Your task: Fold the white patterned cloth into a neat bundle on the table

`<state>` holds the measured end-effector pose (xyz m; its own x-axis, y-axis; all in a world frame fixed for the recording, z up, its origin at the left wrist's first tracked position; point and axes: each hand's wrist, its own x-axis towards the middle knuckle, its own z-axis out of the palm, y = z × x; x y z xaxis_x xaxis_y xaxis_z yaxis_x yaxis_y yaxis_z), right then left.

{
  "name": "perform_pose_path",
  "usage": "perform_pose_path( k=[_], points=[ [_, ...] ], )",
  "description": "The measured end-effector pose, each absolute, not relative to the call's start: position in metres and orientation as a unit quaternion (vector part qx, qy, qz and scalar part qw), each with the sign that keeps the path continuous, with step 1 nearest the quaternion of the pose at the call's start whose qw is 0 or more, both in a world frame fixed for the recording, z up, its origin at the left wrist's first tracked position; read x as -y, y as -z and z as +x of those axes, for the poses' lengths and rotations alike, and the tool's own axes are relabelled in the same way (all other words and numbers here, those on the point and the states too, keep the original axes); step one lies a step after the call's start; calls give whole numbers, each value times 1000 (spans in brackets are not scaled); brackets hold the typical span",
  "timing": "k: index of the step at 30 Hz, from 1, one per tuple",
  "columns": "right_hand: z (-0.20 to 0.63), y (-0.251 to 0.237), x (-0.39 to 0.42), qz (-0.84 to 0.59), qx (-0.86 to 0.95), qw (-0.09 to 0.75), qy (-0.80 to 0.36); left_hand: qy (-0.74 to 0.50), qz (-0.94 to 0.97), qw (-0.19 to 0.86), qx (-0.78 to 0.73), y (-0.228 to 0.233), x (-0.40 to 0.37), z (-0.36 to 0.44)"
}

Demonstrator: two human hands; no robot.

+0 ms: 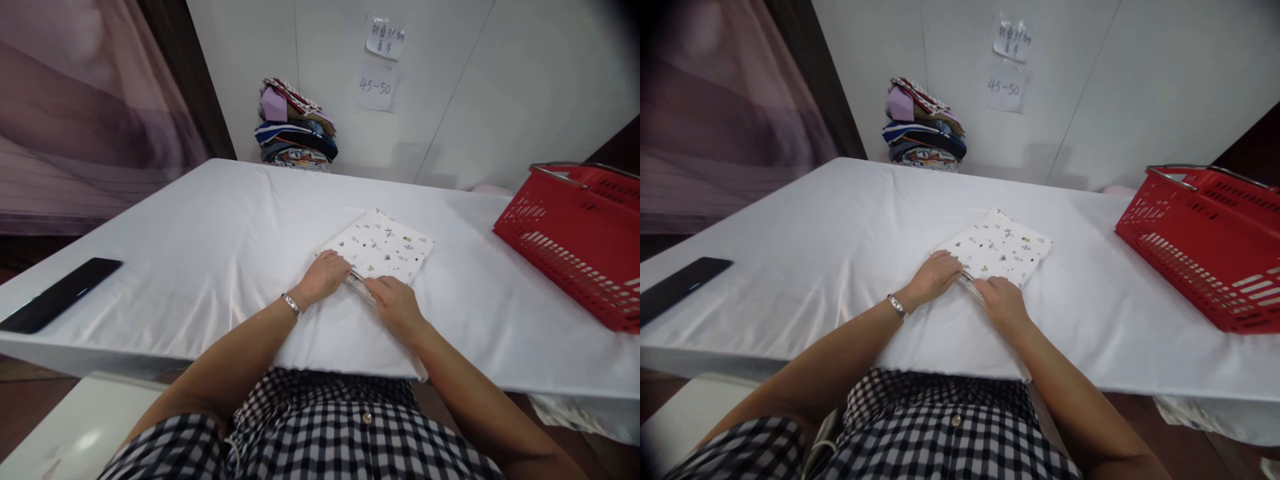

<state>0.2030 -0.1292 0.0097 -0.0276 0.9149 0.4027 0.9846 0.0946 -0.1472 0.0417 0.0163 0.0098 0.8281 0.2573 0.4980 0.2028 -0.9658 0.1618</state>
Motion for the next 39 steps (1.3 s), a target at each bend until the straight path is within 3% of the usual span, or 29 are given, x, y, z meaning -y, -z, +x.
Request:
perform_pose_path(
  k=[11, 29, 39],
  points=[
    [201, -10, 127, -638, 728, 238, 76, -258, 959, 24, -110, -9, -16, 40],
    [201, -8, 128, -641, 729, 222, 95, -253, 959, 93, -86, -6, -16, 33],
    [201, -6, 128, -632, 719, 272, 99, -268, 953, 106, -93, -7, -16, 35]
  ],
)
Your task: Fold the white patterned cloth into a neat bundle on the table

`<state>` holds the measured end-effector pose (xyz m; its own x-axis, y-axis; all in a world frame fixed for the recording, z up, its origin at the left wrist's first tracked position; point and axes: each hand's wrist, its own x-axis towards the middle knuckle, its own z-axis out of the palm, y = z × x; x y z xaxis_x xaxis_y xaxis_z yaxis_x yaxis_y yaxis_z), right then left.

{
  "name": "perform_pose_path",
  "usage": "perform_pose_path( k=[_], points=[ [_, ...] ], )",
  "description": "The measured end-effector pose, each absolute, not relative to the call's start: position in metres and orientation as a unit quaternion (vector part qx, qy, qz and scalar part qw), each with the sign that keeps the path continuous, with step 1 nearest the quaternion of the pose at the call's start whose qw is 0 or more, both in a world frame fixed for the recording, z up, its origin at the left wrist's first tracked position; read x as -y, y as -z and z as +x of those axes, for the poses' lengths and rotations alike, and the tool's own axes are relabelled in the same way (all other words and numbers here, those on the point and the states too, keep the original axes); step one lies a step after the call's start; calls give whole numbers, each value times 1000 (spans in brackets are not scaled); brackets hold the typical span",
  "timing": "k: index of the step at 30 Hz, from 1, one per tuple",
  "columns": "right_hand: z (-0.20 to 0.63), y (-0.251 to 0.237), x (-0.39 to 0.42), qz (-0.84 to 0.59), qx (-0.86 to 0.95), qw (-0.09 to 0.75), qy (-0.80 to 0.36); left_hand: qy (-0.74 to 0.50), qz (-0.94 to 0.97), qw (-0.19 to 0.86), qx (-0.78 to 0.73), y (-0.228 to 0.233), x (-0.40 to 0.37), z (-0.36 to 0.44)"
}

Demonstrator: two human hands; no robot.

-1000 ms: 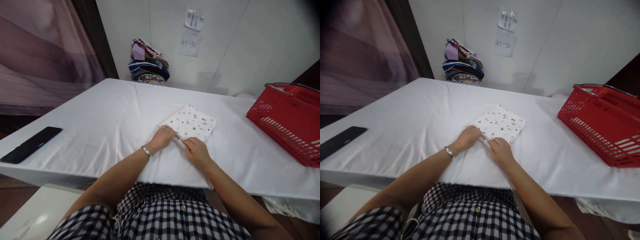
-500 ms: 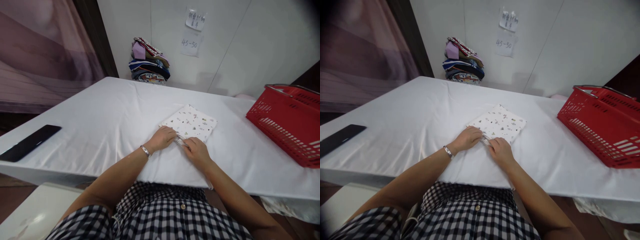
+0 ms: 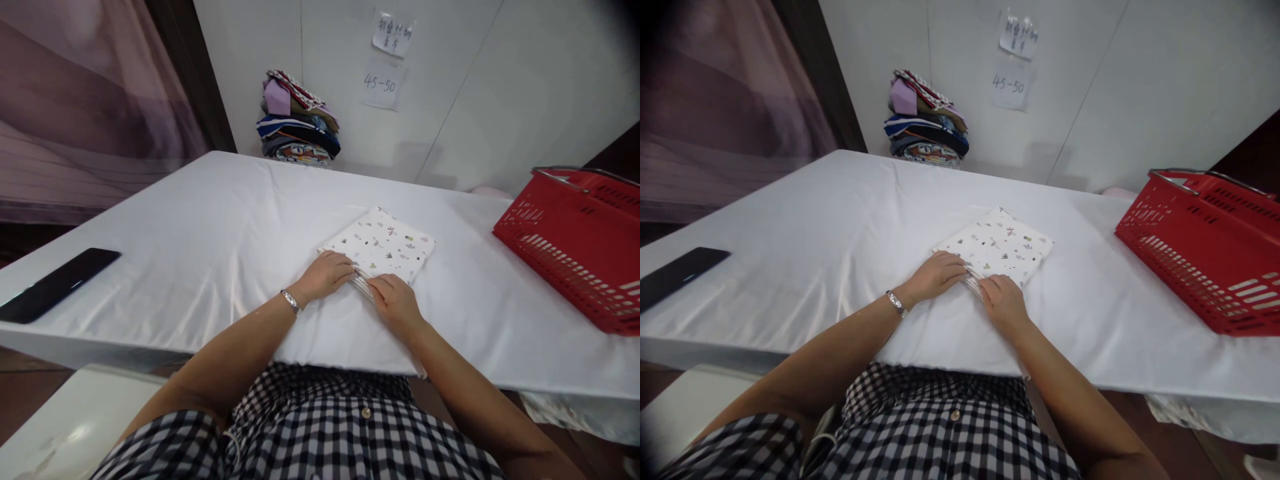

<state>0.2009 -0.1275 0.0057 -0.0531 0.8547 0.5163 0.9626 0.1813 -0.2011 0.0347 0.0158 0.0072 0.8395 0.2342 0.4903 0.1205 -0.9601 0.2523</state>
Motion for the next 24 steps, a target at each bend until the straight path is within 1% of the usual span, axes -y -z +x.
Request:
perform_pose_path(
  k=[9, 18, 24],
  points=[
    [202, -4, 128, -623, 731, 250, 123, -270, 954, 84, -99, -4, -16, 36],
    [201, -3, 130, -630, 724, 245, 137, -295, 946, 79, -109, -5, -12, 38],
    [199, -2, 129, -646, 712, 238, 141, -271, 956, 68, -93, -8, -14, 38]
  ],
)
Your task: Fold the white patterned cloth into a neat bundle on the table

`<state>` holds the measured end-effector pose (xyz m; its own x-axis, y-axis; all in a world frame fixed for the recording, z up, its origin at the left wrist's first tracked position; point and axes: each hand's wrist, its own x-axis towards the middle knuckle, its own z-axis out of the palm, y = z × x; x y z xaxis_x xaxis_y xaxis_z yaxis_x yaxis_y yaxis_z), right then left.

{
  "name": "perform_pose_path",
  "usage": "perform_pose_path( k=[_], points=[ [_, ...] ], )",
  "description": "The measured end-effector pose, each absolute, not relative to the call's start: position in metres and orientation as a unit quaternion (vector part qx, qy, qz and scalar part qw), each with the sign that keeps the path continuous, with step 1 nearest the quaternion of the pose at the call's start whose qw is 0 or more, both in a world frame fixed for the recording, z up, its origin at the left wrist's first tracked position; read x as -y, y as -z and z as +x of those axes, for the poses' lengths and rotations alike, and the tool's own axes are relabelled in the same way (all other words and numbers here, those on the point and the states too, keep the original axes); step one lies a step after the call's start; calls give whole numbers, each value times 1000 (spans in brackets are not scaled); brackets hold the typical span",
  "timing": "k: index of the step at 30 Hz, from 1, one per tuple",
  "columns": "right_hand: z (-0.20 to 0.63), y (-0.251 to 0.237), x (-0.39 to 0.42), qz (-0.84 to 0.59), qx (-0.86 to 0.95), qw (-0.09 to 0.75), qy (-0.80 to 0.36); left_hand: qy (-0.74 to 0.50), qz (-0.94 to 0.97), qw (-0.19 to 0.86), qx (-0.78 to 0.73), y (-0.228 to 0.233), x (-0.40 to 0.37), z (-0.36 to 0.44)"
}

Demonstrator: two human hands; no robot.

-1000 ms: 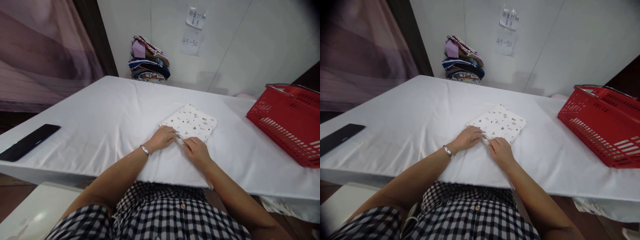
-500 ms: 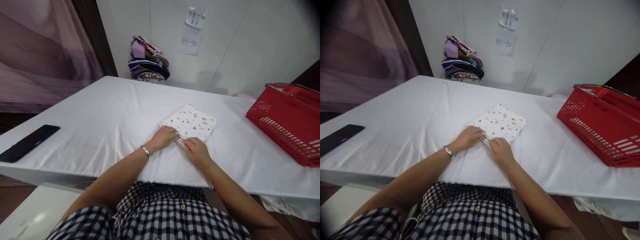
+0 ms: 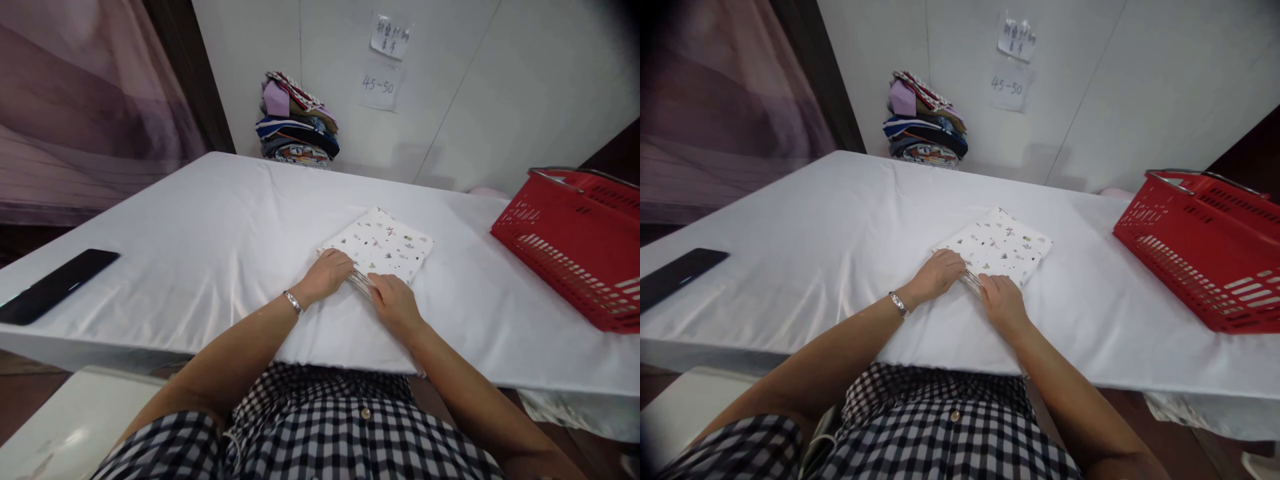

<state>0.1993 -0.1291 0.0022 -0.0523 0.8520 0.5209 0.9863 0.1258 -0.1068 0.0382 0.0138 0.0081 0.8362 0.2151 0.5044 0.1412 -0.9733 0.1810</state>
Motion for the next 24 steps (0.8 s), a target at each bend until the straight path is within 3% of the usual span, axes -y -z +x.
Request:
perform_pose_path(
  k=[10, 24],
  points=[
    [199, -6, 131, -642, 729, 207, 117, -263, 957, 64, -107, -6, -14, 40],
    [198, -5, 130, -633, 722, 235, 151, -254, 955, 117, -98, -10, -12, 32]
  ],
)
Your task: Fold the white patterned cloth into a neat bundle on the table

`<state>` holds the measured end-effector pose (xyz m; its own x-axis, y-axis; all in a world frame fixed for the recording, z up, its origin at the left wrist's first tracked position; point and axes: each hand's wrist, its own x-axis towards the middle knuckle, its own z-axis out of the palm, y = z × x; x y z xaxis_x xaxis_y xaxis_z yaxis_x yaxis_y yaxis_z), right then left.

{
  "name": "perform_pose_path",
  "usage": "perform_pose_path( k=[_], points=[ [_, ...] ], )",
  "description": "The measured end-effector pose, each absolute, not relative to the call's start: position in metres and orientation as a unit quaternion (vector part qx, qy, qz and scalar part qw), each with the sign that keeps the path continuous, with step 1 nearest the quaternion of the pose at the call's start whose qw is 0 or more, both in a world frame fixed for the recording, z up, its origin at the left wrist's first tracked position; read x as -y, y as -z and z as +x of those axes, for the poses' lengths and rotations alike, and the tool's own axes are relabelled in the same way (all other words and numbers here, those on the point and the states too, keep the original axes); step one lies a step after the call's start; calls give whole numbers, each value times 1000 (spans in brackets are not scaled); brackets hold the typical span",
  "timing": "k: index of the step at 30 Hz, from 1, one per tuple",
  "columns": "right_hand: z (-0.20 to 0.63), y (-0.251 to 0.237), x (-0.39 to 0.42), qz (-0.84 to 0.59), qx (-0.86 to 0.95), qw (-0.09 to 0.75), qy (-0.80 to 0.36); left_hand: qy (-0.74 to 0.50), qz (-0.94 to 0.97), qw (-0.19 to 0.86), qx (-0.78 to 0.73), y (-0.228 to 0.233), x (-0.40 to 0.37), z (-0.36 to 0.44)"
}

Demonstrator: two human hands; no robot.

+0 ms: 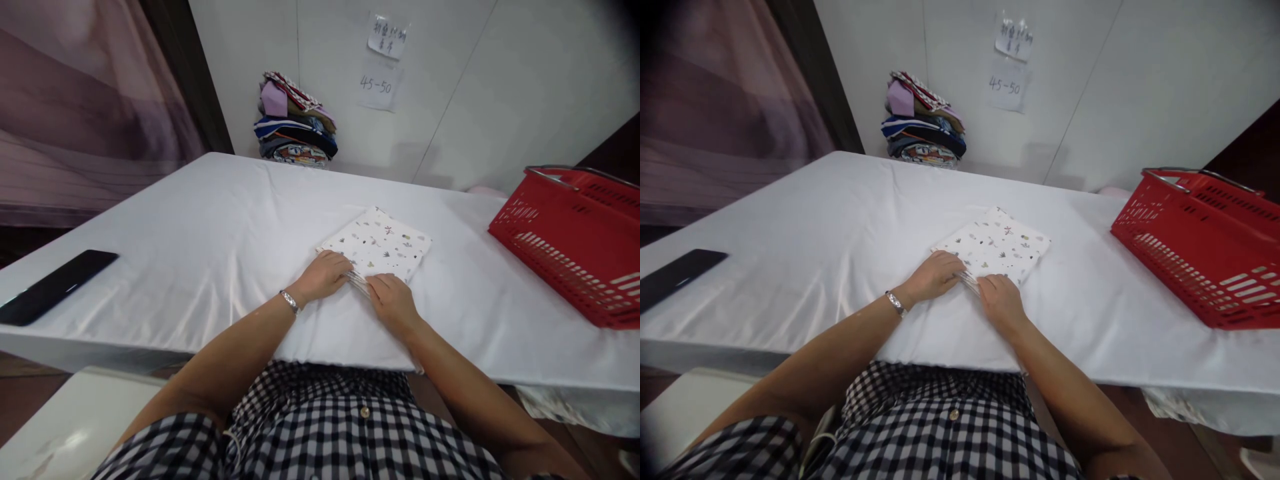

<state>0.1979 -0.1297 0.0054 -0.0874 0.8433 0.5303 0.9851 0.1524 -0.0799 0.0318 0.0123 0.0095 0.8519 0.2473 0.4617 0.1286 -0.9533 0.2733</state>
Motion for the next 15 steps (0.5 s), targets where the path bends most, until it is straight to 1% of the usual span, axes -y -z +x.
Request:
perform_pose_path(
  k=[8, 15],
  points=[
    [199, -2, 129, -633, 720, 248, 141, -262, 953, 119, -98, -5, -16, 34],
    [196, -5, 129, -648, 722, 200, 134, -249, 960, 68, -110, -2, -16, 40]
  ],
)
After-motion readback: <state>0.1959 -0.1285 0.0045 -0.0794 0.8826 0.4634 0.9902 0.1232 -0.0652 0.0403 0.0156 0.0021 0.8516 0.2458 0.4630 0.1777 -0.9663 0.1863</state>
